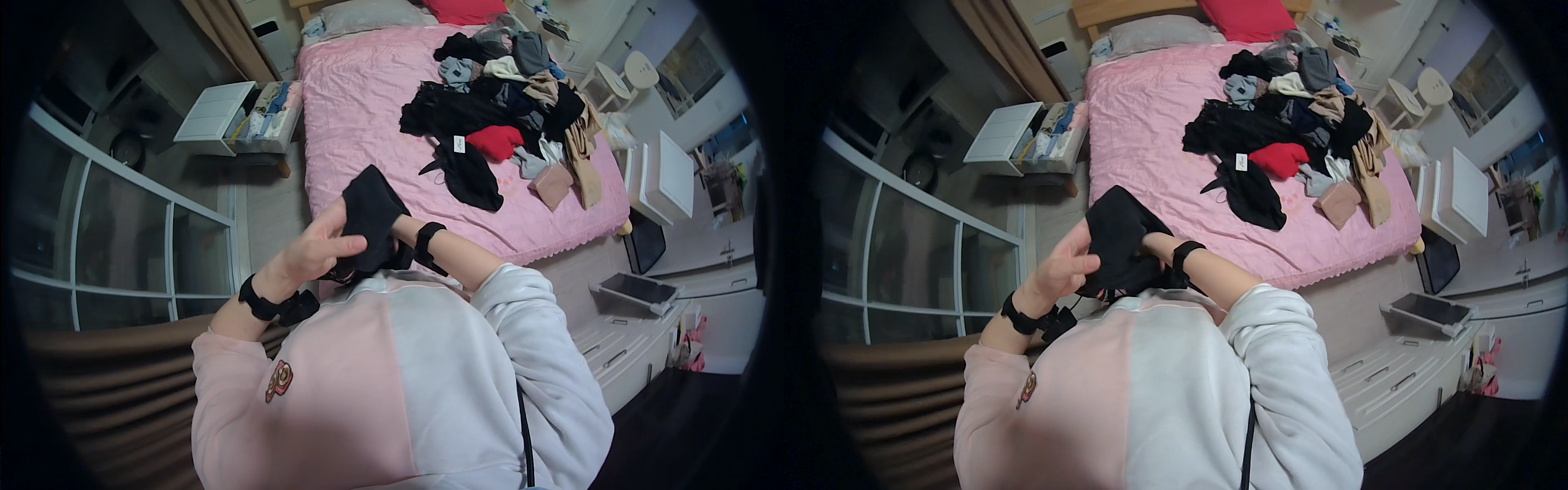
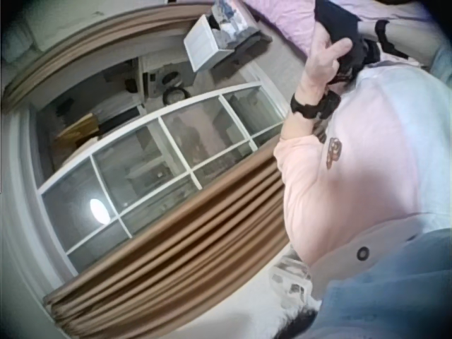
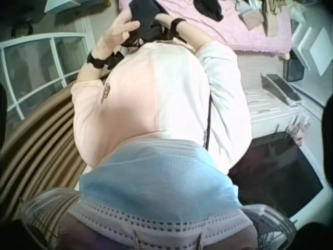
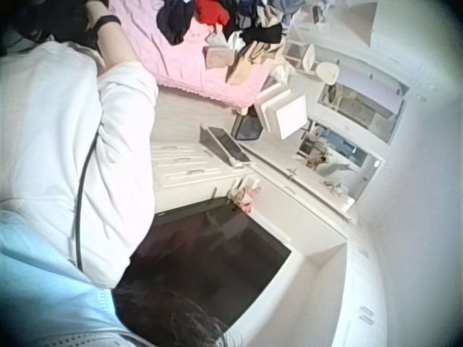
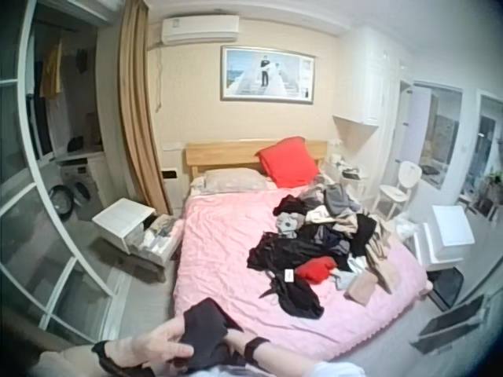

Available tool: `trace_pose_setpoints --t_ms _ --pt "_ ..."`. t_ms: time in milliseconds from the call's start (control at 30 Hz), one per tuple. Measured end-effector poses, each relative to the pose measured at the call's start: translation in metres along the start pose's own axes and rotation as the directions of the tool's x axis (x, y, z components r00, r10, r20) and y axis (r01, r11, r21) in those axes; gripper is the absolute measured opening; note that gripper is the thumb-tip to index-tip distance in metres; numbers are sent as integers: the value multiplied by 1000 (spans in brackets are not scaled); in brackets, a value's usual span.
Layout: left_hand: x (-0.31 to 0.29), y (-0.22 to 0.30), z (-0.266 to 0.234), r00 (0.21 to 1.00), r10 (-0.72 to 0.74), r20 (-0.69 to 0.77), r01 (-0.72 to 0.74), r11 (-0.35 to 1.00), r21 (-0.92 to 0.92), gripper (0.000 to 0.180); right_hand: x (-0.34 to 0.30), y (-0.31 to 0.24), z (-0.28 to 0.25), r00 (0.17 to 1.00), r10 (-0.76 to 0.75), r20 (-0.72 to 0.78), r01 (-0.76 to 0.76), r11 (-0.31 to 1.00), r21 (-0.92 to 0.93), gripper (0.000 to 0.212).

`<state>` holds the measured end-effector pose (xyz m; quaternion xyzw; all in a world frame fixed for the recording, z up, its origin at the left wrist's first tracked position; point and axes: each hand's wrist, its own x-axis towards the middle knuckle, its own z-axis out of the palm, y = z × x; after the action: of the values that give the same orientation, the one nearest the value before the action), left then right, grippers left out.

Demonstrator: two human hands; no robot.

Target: The person folds a gray long-sleeved top and a black t-shirt on a bed, then places each folded item into a white under-bed drawer. The person handles the garments one at a time, smoothing and aligning them before storing them.

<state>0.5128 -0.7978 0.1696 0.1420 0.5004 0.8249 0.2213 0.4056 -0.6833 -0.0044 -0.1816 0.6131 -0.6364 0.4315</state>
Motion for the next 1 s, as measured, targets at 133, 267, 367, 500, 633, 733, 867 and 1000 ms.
trace_pose_setpoints --t_ms 133,267,367,500,633,733,867,1000 --pt "3 0 -15 980 -3 -198 -36 981 -193 65 -16 32 1 965 250 82 -263 918 297 30" --pt "1 9 -28 986 -20 -167 -17 975 -219 73 -8 50 13 937 309 161 -349 819 456 29" --pt "-4 6 -28 995 -86 -41 79 986 -144 82 -1 58 18 933 334 137 -355 781 514 29" --pt "-2 2 -36 990 -55 -131 40 992 -117 79 -10 41 13 940 342 -2 -291 803 520 30" --pt "1 24 -68 911 72 -406 -96 995 -40 52 -60 -26 -27 956 208 -208 -202 978 51 25" --pt "-2 47 -90 783 138 -606 -106 990 89 41 -122 -89 -93 940 -307 -147 248 913 -323 31" --pt "3 55 -83 882 193 -429 -77 959 273 50 -152 -140 -134 635 -479 -606 414 873 -256 23" --pt "27 72 -57 958 128 -258 -57 963 265 49 -140 -178 -117 63 -768 -637 148 638 -755 37"
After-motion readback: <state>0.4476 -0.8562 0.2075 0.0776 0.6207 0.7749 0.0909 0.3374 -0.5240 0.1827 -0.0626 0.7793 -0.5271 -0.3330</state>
